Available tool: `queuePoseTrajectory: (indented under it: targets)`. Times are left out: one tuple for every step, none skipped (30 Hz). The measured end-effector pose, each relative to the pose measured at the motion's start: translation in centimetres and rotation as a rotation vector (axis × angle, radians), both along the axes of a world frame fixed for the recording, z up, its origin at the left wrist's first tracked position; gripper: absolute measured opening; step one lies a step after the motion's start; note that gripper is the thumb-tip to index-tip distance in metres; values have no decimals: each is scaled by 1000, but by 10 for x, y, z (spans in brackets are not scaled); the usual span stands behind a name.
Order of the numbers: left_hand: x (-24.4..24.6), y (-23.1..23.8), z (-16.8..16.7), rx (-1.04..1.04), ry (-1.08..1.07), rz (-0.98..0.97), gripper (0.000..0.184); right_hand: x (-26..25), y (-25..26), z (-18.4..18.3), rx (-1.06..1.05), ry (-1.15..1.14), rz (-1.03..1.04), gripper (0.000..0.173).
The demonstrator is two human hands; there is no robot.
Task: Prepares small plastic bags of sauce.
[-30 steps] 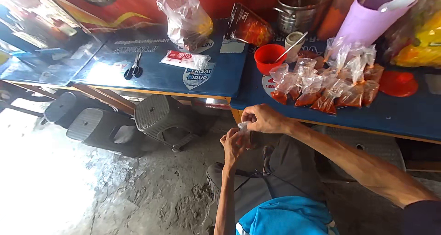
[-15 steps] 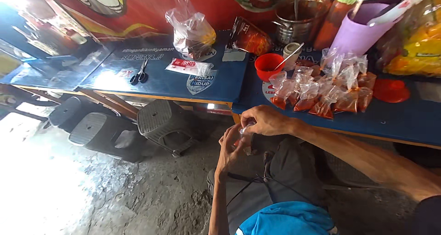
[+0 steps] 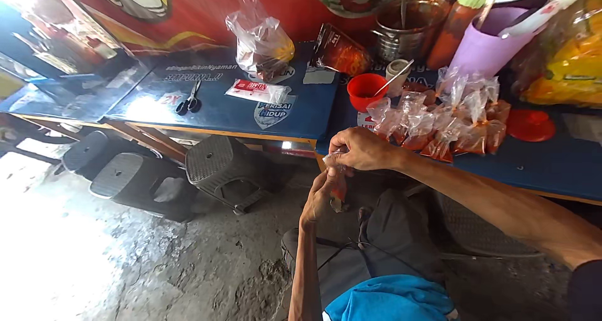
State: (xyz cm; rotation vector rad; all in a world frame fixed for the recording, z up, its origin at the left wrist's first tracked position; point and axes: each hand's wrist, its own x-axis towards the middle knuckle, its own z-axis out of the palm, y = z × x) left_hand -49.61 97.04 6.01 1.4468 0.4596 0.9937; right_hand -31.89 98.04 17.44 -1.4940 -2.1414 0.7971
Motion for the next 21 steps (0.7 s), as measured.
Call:
queuePoseTrajectory:
  targets:
    - [3, 0, 2, 17, -1, 6, 38, 1, 1, 2, -16, 14, -12, 21]
    - [7, 0, 5, 29, -1, 22, 38, 2, 1, 5, -16, 31, -24, 20]
    - [11, -1, 8, 34, -10, 41, 37, 4, 1, 8, -2, 57, -35, 20]
    - [14, -2, 10, 37, -25, 55, 36, 5, 1, 10, 24, 84, -42, 19]
    - [17, -3, 11, 46, -33, 66, 35, 5, 1, 11, 57, 106, -52, 20]
    - [19, -5, 13, 52, -34, 67, 35, 6, 1, 13, 88, 121, -63, 19]
    - [20, -6, 15, 50, -37, 61, 35, 7, 1, 16, 111, 134, -73, 19]
    - [21, -7, 16, 47, -40, 51, 36, 8, 2, 20, 128, 144, -83, 18]
    - [22, -9, 16, 46, -53, 38, 36, 10, 3, 24, 144, 152, -89, 17]
    - [22, -9, 17, 53, -62, 29, 37, 11, 4, 27, 159, 163, -91, 18]
    - [22, -10, 17, 63, -72, 25, 38, 11, 4, 30, 171, 175, -93, 17]
    - [23, -10, 17, 73, -81, 29, 38, 11, 3, 32, 182, 182, -94, 17]
    - [23, -9, 18, 80, -84, 31, 38, 12, 3, 34, 191, 185, -95, 16]
    - [23, -9, 18, 83, -86, 28, 38, 12, 3, 36, 197, 185, -94, 16]
    - [23, -9, 19, 88, -85, 21, 39, 12, 3, 37, 199, 184, -95, 17]
    - [23, -8, 20, 97, -84, 14, 39, 12, 3, 38, 196, 185, -99, 18]
    - [23, -8, 21, 100, -84, 18, 39, 13, 4, 38, 190, 190, -103, 18]
    - [24, -8, 22, 93, -82, 32, 39, 13, 5, 38, 181, 193, -104, 18]
    - [25, -8, 23, 69, -75, 60, 39, 15, 6, 38, 164, 197, -99, 17]
    - [27, -9, 24, 29, -70, 102, 39, 17, 6, 37, 153, 204, -93, 17]
    - [29, -10, 25, -19, -69, 155, 38, 19, 5, 34, 168, 223, -88, 17]
